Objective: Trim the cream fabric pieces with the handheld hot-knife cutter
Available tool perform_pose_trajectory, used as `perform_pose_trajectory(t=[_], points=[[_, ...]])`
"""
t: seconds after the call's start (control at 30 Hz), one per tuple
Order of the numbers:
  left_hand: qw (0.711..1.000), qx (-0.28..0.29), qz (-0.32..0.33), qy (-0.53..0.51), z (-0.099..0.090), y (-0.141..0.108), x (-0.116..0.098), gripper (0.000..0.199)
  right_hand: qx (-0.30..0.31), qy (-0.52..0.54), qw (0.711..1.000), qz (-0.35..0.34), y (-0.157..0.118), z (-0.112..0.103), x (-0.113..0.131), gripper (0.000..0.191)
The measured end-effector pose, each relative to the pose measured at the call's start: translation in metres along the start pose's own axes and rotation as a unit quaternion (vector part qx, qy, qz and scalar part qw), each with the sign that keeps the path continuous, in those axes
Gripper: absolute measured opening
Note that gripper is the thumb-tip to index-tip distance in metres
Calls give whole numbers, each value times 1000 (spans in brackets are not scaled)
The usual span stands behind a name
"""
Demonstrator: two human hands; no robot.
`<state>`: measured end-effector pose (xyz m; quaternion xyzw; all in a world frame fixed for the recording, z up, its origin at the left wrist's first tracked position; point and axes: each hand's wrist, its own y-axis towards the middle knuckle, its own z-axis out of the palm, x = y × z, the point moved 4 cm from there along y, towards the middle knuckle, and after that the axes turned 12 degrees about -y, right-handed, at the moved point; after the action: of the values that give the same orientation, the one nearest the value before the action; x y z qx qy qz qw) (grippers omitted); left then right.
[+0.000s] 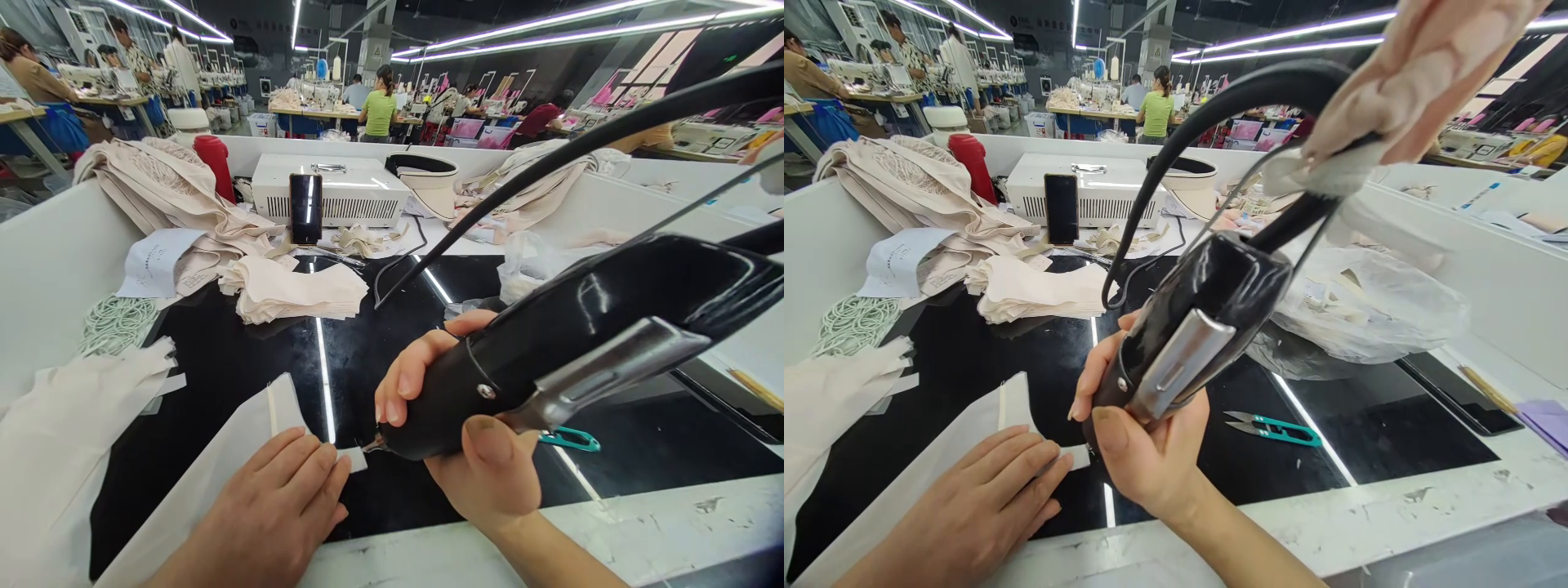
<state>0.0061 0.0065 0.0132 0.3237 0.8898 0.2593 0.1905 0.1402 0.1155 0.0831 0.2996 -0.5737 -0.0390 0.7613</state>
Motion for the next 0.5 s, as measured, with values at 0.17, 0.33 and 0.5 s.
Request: perform_pose_trajectory(t=[0.17, 0.33, 0.5], points=[[1000, -1, -3, -1, 2, -3, 0, 32, 1, 5, 1000, 2, -1, 3, -3, 35], [1000, 13, -4, -6, 2, -3, 0, 33, 1, 1, 1000, -2, -1, 4, -3, 31], [1000, 7, -3, -1, 0, 0, -1, 33, 2, 6, 1000, 15, -5, 1, 5, 35]])
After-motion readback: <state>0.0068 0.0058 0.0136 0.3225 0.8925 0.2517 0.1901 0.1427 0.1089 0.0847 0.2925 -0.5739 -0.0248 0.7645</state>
